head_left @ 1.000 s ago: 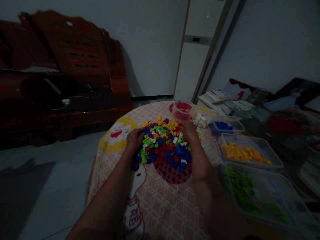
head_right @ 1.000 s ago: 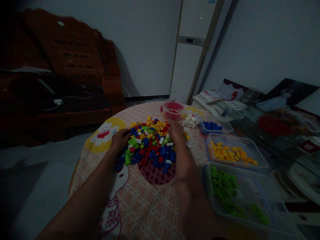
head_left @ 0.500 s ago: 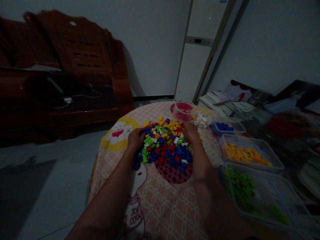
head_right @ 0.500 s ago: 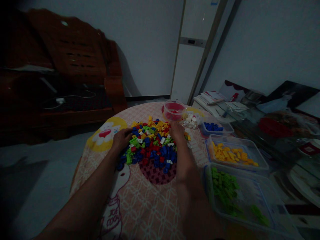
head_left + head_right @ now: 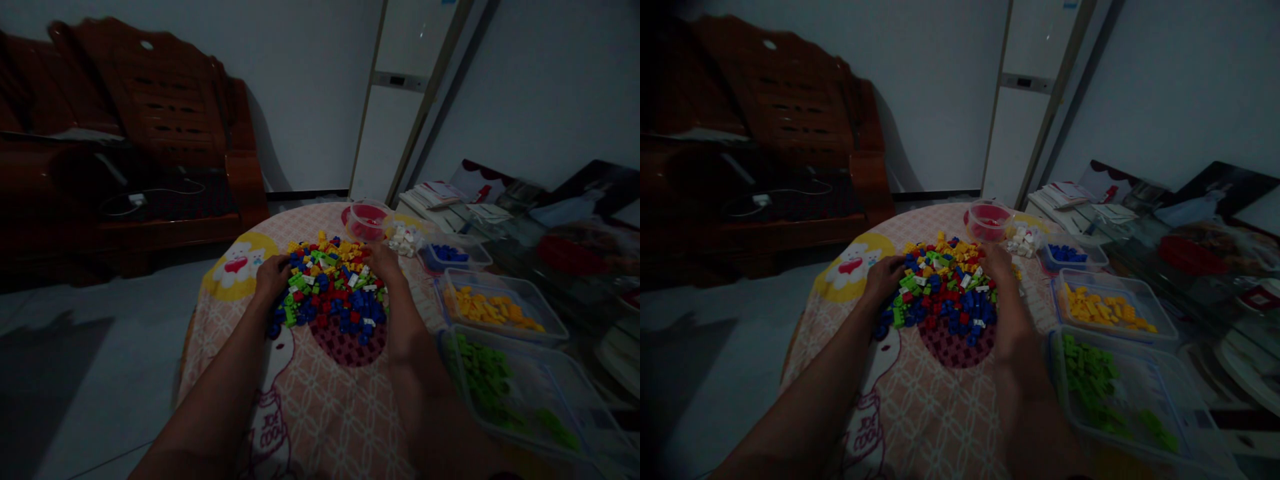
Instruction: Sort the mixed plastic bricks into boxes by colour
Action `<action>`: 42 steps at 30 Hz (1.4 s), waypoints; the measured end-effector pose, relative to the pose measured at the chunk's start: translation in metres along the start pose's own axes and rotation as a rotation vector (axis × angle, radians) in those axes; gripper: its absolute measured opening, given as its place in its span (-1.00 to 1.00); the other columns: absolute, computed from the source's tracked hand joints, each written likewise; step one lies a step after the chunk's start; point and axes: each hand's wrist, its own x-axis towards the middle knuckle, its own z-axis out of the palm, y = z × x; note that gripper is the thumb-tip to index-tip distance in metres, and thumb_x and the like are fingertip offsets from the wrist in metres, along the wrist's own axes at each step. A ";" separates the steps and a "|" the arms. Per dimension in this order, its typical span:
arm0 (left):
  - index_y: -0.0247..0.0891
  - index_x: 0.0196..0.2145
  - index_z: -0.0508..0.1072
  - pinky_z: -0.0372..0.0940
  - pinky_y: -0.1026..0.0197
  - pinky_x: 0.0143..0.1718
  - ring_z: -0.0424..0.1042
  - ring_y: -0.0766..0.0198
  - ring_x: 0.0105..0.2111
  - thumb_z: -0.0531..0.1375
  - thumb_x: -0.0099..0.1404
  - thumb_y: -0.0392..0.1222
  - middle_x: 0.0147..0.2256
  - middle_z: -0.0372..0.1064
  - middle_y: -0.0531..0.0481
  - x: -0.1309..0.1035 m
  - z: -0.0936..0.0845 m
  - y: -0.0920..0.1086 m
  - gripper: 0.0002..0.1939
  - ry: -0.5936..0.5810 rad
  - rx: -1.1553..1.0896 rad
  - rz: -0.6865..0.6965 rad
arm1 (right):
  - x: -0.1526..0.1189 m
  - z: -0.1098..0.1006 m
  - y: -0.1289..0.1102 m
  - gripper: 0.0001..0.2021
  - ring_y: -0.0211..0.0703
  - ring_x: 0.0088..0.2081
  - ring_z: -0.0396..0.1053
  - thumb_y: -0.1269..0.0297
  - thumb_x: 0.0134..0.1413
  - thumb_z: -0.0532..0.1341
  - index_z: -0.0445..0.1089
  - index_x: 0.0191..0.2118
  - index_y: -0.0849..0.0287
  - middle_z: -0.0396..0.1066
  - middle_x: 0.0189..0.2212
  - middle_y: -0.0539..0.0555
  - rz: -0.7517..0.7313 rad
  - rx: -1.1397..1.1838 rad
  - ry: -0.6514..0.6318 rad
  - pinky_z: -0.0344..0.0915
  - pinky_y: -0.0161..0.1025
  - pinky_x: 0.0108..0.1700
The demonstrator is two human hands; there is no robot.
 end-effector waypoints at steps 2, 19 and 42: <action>-0.29 0.02 0.53 0.30 0.07 0.12 0.44 0.04 0.05 0.12 0.26 -0.22 0.03 0.49 -0.18 0.000 -0.001 0.001 -0.60 -0.007 0.003 -0.005 | 0.000 0.002 0.000 -0.68 -0.02 0.03 0.44 0.33 0.11 0.28 0.49 0.01 0.07 0.53 -0.03 0.12 0.010 -0.026 -0.004 0.28 -0.20 0.00; -0.23 -0.01 0.55 0.32 0.06 0.09 0.46 0.04 0.01 0.13 0.25 -0.22 0.00 0.51 -0.14 0.001 0.002 -0.001 -0.62 0.010 0.004 -0.005 | -0.001 -0.021 0.007 -0.80 -0.19 -0.32 0.40 0.36 -0.18 0.35 0.47 -0.32 0.14 0.47 -0.40 -0.04 0.100 0.231 0.007 0.24 -0.31 -0.28; -0.28 0.01 0.53 0.32 0.05 0.09 0.45 0.03 0.02 0.11 0.26 -0.24 0.00 0.51 -0.16 -0.001 0.001 0.002 -0.61 -0.004 0.014 -0.004 | 0.029 -0.007 0.006 -0.56 -0.22 -0.48 0.45 0.38 -0.26 0.29 0.37 -0.11 0.21 0.46 -0.49 -0.08 0.358 1.176 0.487 0.41 -0.30 -0.42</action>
